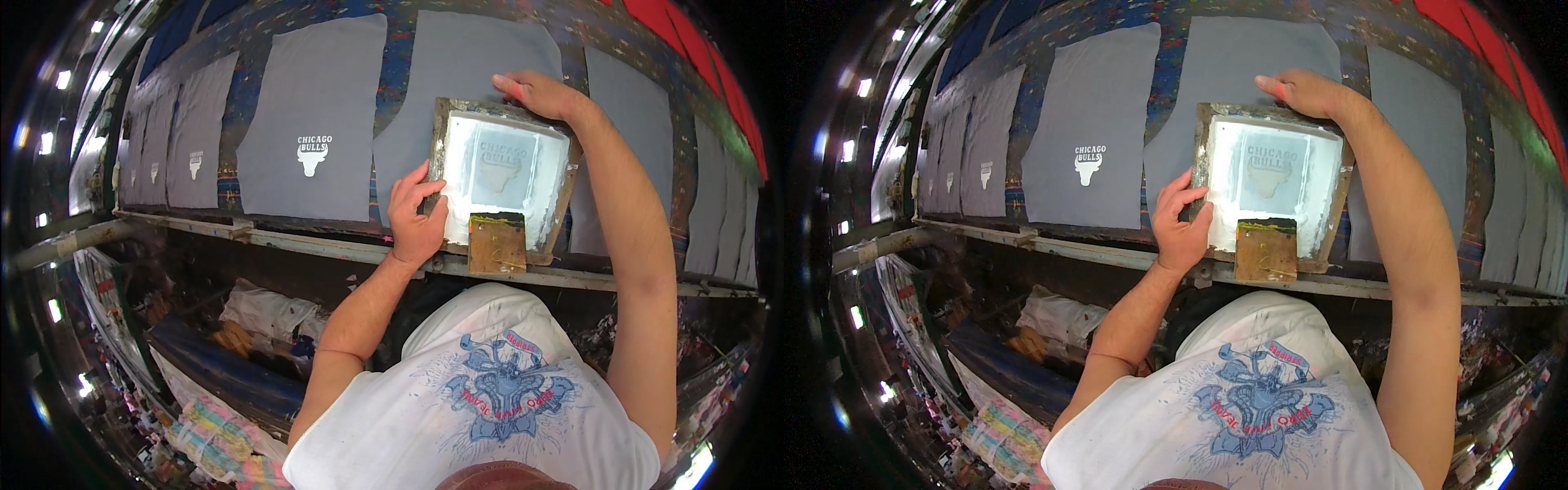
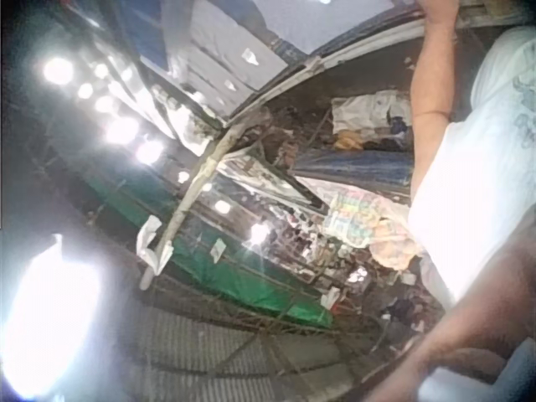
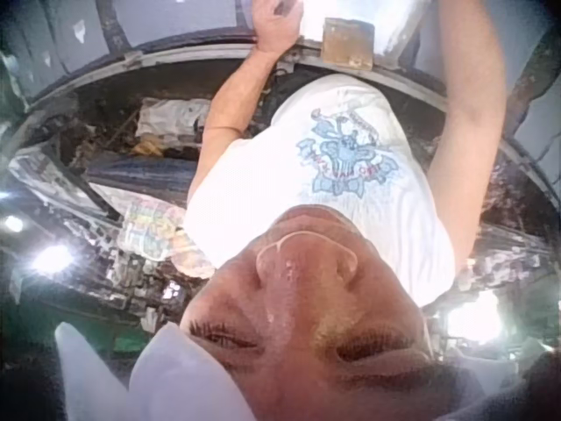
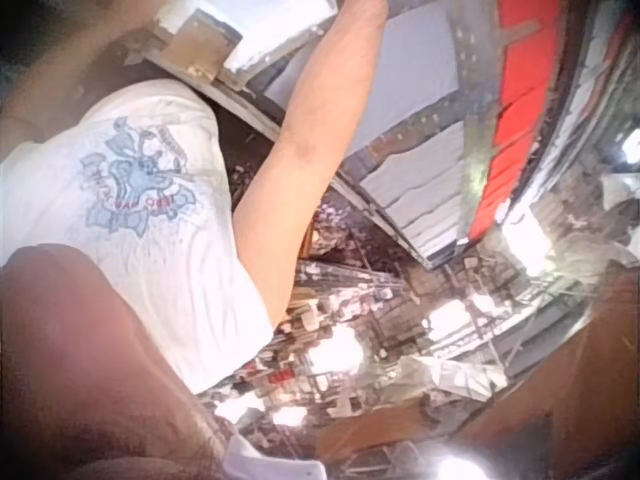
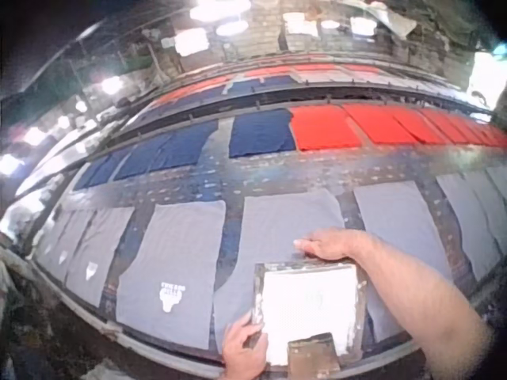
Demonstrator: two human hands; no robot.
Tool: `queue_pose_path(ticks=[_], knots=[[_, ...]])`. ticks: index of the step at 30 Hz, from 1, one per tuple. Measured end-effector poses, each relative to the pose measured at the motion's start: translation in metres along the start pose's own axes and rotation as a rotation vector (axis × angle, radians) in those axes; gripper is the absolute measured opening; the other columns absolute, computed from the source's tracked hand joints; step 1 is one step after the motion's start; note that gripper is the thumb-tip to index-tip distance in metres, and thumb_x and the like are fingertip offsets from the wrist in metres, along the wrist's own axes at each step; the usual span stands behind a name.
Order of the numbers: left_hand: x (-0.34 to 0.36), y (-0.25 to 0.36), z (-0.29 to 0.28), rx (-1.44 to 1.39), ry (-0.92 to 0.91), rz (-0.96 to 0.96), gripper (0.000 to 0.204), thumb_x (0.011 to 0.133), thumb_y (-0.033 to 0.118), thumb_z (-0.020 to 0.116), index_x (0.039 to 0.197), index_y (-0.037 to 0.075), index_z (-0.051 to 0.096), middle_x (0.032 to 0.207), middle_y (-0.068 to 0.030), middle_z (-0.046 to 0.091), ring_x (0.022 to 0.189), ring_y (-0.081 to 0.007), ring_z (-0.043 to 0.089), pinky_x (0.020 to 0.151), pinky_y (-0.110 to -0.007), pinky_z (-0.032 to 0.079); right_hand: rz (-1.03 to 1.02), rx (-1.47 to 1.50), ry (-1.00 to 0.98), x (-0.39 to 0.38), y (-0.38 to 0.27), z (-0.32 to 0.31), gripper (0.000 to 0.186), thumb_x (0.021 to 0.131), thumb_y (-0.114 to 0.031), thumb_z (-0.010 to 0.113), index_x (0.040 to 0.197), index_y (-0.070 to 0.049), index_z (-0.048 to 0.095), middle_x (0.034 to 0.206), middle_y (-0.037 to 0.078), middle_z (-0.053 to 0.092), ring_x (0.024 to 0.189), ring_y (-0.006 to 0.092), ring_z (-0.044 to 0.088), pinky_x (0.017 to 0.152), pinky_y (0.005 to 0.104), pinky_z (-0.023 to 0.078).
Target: The person uses a squeegee to spread white ink across a screen-printing frame and repeatedly presses it onto gray t-shirts laid out on a table. The person repositions the frame and repeats the pressing action on multiple shirts.
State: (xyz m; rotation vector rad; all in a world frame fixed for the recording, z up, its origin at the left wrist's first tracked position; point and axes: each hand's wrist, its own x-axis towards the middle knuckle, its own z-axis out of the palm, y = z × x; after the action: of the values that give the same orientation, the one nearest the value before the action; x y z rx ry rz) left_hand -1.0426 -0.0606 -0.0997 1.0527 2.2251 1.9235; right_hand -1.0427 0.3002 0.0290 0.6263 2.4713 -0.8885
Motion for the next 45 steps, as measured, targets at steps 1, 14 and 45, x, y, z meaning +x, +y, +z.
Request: queue_pose_path(ticks=[1, 14, 45], knots=[[0.0, 0.001, 0.0, -0.011, 0.004, 0.006, 0.032, 0.086, -0.006, 0.085, 0.117, 0.004, 0.082, 0.148, -0.0249, 0.075, 0.126, -0.0398, 0.072, 0.111, -0.048, 0.055, 0.006, 0.011, 0.005, 0.0, 0.001, -0.001, 0.086, 0.116, -0.074, 0.049, 0.151, 0.002, 0.072, 0.136, 0.022, 0.08, 0.126, 0.0353, 0.073, 0.114, 0.0479, 0.054], [0.006, 0.0, 0.004, -0.085, 0.031, 0.04, 0.03, 0.086, -0.007, 0.087, 0.114, 0.003, 0.081, 0.147, -0.0242, 0.076, 0.13, -0.0367, 0.072, 0.113, -0.045, 0.056, -0.228, 0.422, 0.475, -0.081, 0.045, -0.042, 0.069, 0.12, -0.06, 0.054, 0.158, -0.005, 0.069, 0.139, 0.014, 0.08, 0.126, 0.0218, 0.074, 0.113, 0.0392, 0.056], [-0.021, 0.053, 0.006, -0.268, -0.049, -0.374, 0.041, 0.093, -0.012, 0.084, 0.131, -0.001, 0.076, 0.161, -0.0185, 0.066, 0.122, -0.0166, 0.073, 0.101, -0.031, 0.061, -0.227, 0.989, 0.702, -0.334, 0.057, 0.234, 0.057, 0.115, -0.029, 0.072, 0.166, -0.007, 0.06, 0.169, 0.017, 0.058, 0.152, 0.0289, 0.058, 0.125, 0.0454, 0.049]])
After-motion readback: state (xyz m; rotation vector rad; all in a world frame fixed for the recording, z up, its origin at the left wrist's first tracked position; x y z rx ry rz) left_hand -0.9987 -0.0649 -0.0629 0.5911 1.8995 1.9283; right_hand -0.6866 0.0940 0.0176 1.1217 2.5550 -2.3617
